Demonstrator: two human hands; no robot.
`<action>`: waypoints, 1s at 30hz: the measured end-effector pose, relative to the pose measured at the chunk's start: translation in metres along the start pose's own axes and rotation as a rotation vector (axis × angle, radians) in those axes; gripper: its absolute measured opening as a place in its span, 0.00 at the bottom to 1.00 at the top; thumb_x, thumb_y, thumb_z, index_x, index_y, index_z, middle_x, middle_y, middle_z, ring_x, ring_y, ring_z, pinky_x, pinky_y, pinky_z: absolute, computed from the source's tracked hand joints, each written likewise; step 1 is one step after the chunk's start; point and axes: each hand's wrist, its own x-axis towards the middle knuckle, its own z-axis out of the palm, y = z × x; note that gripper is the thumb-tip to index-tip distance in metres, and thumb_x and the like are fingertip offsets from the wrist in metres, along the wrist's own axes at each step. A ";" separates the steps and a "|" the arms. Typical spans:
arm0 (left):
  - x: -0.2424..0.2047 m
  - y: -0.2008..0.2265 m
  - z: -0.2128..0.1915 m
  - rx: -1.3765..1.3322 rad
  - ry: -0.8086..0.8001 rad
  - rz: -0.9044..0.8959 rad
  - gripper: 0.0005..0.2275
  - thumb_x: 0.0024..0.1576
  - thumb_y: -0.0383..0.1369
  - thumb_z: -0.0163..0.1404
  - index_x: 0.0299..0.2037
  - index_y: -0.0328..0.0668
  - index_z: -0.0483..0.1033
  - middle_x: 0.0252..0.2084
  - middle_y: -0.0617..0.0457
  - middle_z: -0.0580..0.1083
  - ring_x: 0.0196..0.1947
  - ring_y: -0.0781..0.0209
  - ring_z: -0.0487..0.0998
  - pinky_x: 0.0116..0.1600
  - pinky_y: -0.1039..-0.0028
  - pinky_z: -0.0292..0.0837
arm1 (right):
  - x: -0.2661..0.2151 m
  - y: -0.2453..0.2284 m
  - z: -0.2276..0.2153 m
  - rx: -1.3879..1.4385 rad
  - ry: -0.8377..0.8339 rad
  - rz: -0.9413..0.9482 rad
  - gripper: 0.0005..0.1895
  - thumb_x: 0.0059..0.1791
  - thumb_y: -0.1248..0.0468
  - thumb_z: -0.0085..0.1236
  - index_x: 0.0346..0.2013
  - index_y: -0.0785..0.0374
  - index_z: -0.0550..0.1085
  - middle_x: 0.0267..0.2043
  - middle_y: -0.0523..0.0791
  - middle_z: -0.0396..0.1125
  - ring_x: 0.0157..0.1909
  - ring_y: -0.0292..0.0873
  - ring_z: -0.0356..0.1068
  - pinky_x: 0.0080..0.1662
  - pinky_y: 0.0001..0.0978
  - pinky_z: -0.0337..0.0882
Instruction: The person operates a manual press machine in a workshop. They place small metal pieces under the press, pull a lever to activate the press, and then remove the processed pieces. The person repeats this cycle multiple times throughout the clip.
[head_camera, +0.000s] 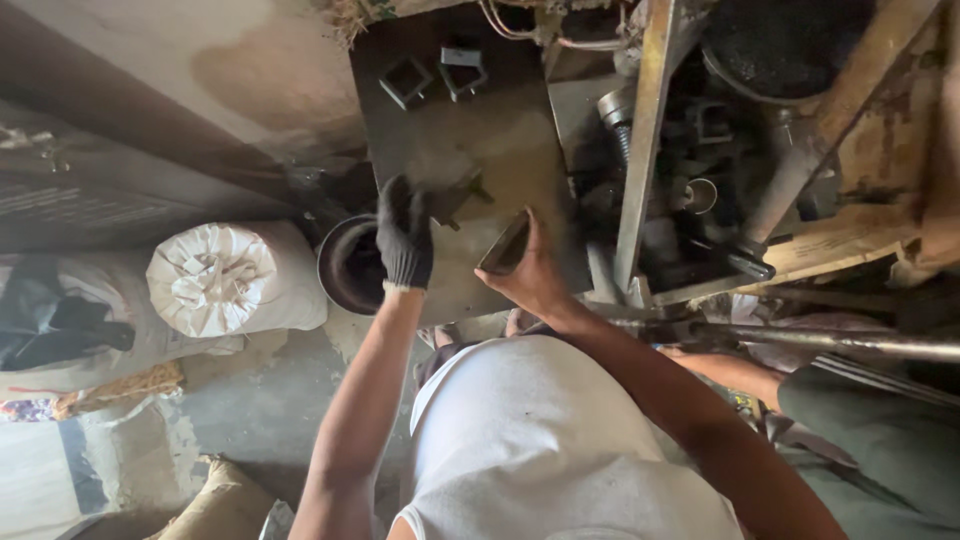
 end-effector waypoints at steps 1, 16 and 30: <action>-0.010 0.004 -0.001 0.037 0.054 -0.034 0.17 0.66 0.35 0.53 0.61 0.34 0.71 0.55 0.42 0.78 0.54 0.50 0.79 0.59 0.65 0.72 | -0.002 -0.006 -0.013 0.018 0.013 -0.071 0.62 0.35 0.55 0.80 0.71 0.76 0.50 0.66 0.65 0.55 0.68 0.62 0.58 0.66 0.50 0.62; -0.027 0.043 0.098 0.554 -0.523 0.195 0.15 0.65 0.35 0.44 0.60 0.49 0.71 0.44 0.40 0.79 0.37 0.36 0.81 0.38 0.49 0.75 | -0.045 0.033 -0.168 0.101 0.427 -0.067 0.15 0.54 0.70 0.61 0.55 0.69 0.73 0.41 0.47 0.72 0.39 0.37 0.72 0.45 0.27 0.72; 0.100 0.036 0.251 0.457 -0.686 0.304 0.18 0.62 0.46 0.46 0.59 0.53 0.73 0.45 0.40 0.80 0.41 0.33 0.80 0.42 0.48 0.75 | -0.029 0.014 -0.172 -0.250 0.407 0.055 0.10 0.51 0.62 0.63 0.44 0.62 0.78 0.39 0.51 0.75 0.40 0.54 0.77 0.42 0.39 0.75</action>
